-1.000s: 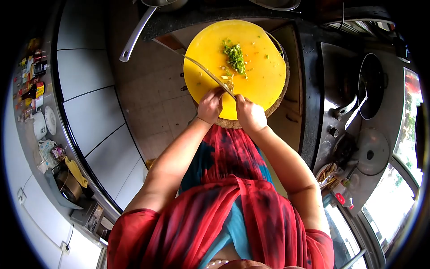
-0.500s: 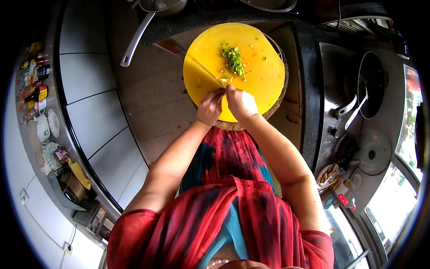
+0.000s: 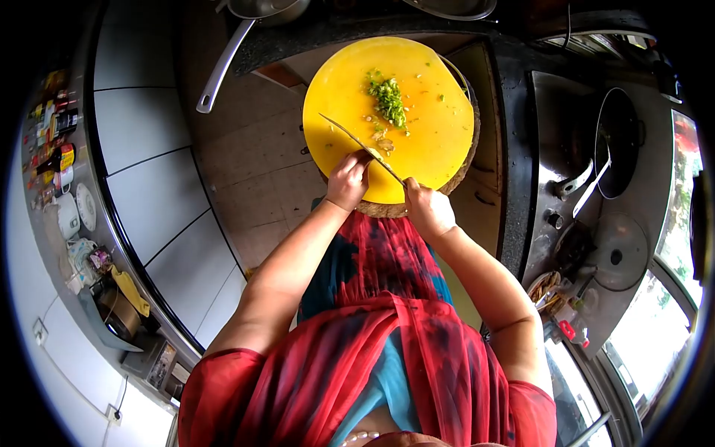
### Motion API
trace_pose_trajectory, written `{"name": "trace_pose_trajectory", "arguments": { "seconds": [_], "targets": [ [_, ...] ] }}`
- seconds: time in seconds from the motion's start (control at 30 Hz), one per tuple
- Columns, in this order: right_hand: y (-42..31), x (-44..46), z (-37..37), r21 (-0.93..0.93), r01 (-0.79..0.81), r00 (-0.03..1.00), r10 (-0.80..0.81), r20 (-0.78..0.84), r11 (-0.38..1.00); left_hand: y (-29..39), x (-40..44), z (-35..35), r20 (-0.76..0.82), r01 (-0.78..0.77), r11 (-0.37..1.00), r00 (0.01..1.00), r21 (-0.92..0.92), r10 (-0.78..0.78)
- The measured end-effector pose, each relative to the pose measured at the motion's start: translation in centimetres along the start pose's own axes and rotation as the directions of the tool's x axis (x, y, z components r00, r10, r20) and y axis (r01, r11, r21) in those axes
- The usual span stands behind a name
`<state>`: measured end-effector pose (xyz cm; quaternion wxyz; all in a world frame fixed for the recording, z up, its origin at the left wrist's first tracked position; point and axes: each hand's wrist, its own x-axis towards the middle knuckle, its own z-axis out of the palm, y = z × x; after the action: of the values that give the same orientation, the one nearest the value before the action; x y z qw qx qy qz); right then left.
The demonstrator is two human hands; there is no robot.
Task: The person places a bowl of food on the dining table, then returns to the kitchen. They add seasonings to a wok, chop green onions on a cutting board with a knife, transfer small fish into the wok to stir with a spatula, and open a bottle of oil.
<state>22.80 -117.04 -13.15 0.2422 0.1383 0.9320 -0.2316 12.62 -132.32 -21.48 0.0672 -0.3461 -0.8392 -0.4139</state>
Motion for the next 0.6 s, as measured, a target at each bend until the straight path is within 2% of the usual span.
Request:
{"name": "trace_pose_trajectory", "arguments": {
  "seconds": [0.13,0.17,0.23,0.33,0.4,0.43,0.6],
  "targets": [
    [-1.0,1.4,0.2,0.047,0.006,0.998,-0.003,-0.063,0.999,-0.2,0.1,0.0,0.014,0.002,1.000,1.000,-0.009,-0.002],
    [-1.5,1.9,-0.3,0.045,-0.015,1.000,0.014,0.014,0.999,-0.3,-0.1,0.0,0.044,0.005,1.000,0.999,0.005,-0.005],
    [-1.8,3.6,0.6,0.075,0.011,0.999,-0.008,-0.046,0.997,-0.5,-0.4,0.0,0.104,0.009,0.999,0.995,0.034,-0.012],
    [-3.5,5.8,-0.3,0.068,0.068,0.996,-0.065,-0.059,0.995,-0.1,0.2,0.0,0.020,-0.010,1.000,1.000,-0.004,0.010],
    [-4.1,6.5,-0.6,0.038,0.111,0.990,-0.107,-0.095,0.993,-0.3,-0.2,0.2,0.064,-0.006,1.000,0.998,0.024,0.004],
    [-4.1,6.6,-0.8,-0.001,0.080,0.994,-0.080,-0.075,0.997,-0.5,-0.4,0.4,0.063,0.008,1.000,0.998,0.020,-0.010],
    [-3.0,6.6,-0.3,0.092,0.034,0.988,-0.019,-0.154,0.995,-1.0,0.7,0.1,0.091,-0.023,1.000,0.996,-0.014,0.025]
  ]
}}
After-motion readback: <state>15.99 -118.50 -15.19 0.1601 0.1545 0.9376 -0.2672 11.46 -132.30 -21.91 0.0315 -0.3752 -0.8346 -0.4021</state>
